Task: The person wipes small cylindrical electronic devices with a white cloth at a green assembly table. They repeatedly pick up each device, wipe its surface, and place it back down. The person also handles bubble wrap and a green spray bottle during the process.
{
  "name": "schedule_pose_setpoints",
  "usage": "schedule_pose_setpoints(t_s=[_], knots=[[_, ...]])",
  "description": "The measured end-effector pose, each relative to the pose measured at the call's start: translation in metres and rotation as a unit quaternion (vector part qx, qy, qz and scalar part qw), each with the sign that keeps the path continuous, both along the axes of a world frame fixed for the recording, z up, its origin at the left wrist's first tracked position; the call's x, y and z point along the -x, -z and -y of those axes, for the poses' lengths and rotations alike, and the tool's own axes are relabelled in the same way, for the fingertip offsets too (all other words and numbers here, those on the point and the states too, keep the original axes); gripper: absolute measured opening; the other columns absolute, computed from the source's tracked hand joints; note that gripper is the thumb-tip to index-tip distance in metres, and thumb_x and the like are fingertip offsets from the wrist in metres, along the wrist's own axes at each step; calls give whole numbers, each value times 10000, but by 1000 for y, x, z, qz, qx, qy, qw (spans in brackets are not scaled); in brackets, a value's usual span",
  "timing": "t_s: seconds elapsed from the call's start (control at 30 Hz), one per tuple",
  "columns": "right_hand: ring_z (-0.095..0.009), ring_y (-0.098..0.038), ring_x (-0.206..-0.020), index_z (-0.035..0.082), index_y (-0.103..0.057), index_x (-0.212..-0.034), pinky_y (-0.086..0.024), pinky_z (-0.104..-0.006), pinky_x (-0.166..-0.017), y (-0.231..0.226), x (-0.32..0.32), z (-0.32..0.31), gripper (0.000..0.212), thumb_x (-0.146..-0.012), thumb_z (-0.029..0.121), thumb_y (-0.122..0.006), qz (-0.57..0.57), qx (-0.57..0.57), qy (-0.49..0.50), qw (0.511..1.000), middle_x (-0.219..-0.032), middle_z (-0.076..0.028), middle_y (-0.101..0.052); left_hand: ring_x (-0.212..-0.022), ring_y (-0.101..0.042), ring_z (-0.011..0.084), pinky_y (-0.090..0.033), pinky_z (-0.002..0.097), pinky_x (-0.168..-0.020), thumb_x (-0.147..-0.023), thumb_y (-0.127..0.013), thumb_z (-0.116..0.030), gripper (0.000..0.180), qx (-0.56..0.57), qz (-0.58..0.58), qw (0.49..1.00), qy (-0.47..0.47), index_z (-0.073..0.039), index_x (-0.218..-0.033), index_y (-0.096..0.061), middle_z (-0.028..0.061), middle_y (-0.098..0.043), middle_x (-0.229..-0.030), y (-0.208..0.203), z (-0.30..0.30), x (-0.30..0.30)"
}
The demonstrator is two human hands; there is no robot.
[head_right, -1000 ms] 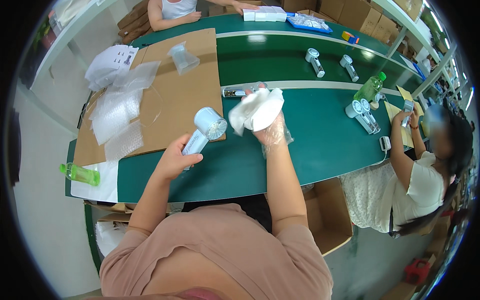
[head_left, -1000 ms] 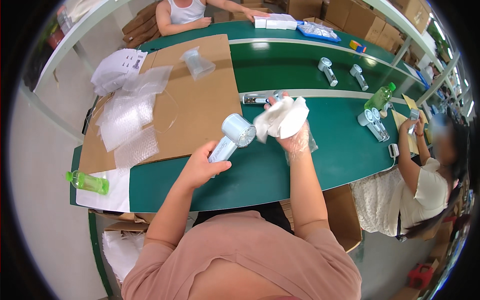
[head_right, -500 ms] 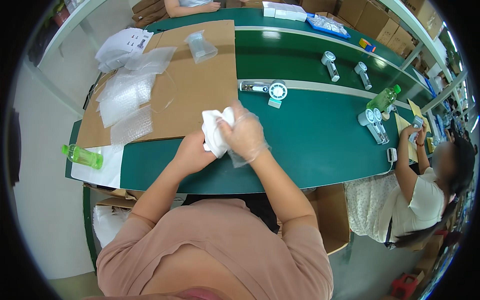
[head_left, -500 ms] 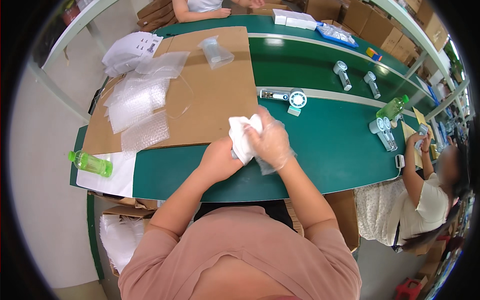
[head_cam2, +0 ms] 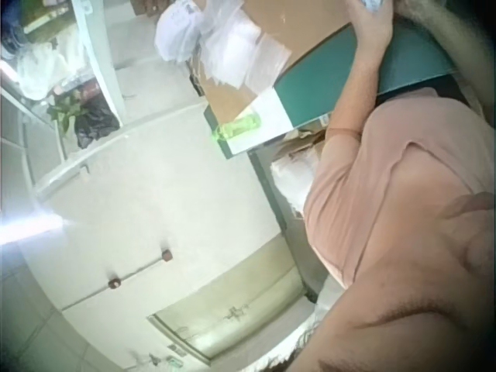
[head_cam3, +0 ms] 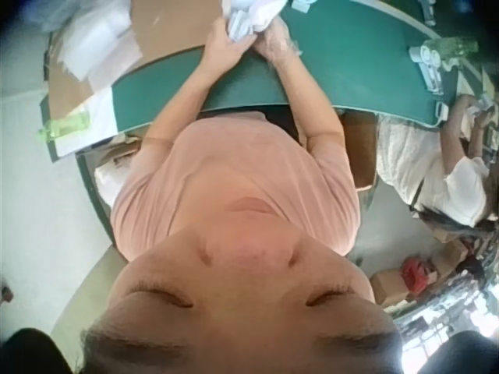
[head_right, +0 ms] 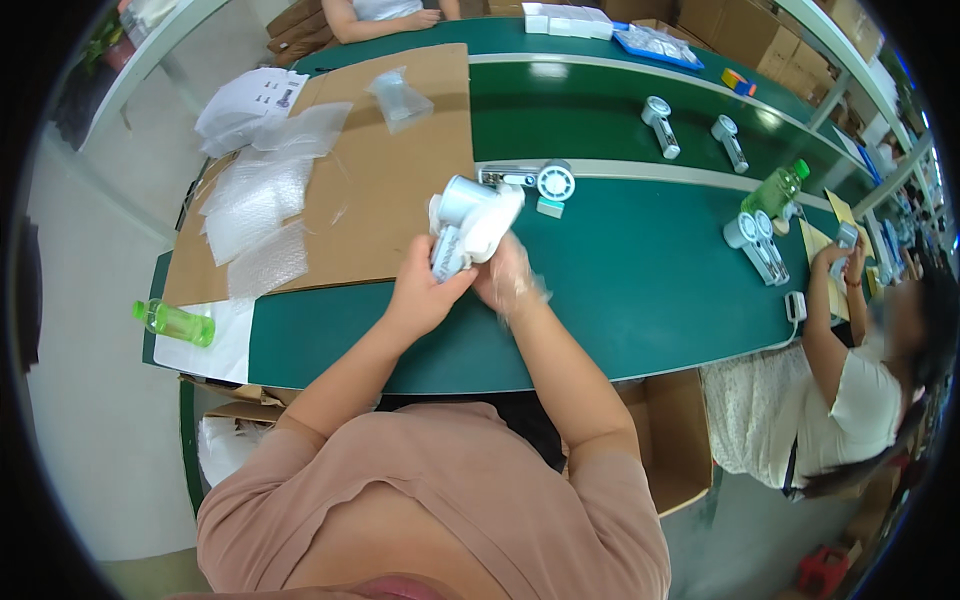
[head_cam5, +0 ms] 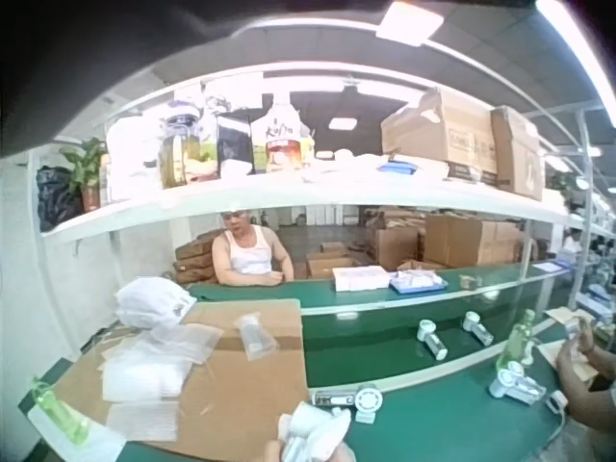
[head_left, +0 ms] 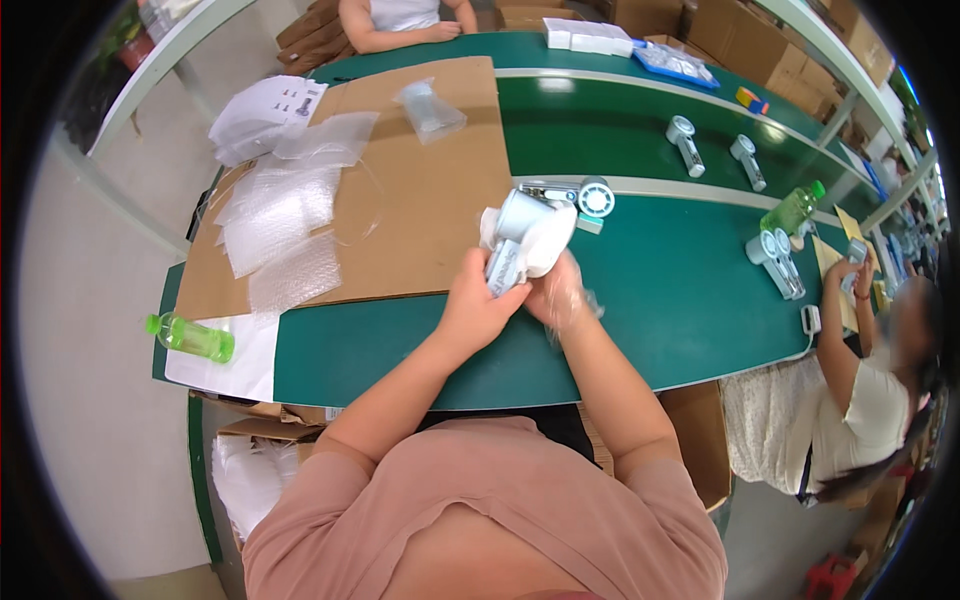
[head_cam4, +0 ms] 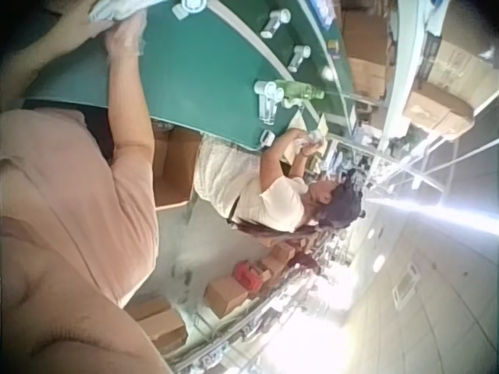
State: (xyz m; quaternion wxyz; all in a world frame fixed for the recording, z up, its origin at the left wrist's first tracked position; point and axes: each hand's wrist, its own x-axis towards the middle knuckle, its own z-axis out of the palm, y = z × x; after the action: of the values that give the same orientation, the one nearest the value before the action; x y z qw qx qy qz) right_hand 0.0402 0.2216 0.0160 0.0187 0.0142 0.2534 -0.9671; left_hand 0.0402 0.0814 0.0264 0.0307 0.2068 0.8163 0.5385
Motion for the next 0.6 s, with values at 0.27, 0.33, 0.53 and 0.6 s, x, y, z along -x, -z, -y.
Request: schedule_pose_setpoints(t_s=[0.27, 0.33, 0.53, 0.6], knots=[[-260, -564, -1131, 3, -467, -1269, -472, -411, -975, 11, -2, -8, 408, -943, 236, -544, 25, -88, 27, 995, -1196, -126, -573, -1030, -579, 435, -468, 470, -871, -777, -721, -262, 690, 128, -2, 991, 41, 50, -1275, -358, 290, -560, -1127, -20, -8, 4], [-257, -588, -1086, -3, -487, -1234, -487, -411, -952, 11, -3, 2, 375, -928, 197, -566, 67, -94, 18, 993, -1156, -124, -589, -998, -586, 426, -477, 461, -844, -776, -722, -253, 622, 167, 0, 985, 41, 49, -1215, -401, 274, -566, -1095, -22, -5, 2], [-231, -622, -984, 15, -508, -1200, -517, -410, -879, 8, -3, -20, 341, -922, 208, -549, 8, -92, 120, 988, -1087, -104, -615, -886, -601, 238, -477, 314, -733, -812, -700, -214, 446, 160, 64, 977, 123, 13, -1123, -475, 168, -593, -993, -27, 16, -8], [-222, -627, -967, 9, -493, -1220, -534, -392, -850, 8, -6, -12, 364, -905, 178, -567, 4, -119, 104, 988, -1071, -104, -614, -853, -585, 165, -462, 272, -709, -830, -672, -181, 380, 89, 190, 959, 189, -1, -1112, -491, 124, -600, -956, -20, 21, -7]])
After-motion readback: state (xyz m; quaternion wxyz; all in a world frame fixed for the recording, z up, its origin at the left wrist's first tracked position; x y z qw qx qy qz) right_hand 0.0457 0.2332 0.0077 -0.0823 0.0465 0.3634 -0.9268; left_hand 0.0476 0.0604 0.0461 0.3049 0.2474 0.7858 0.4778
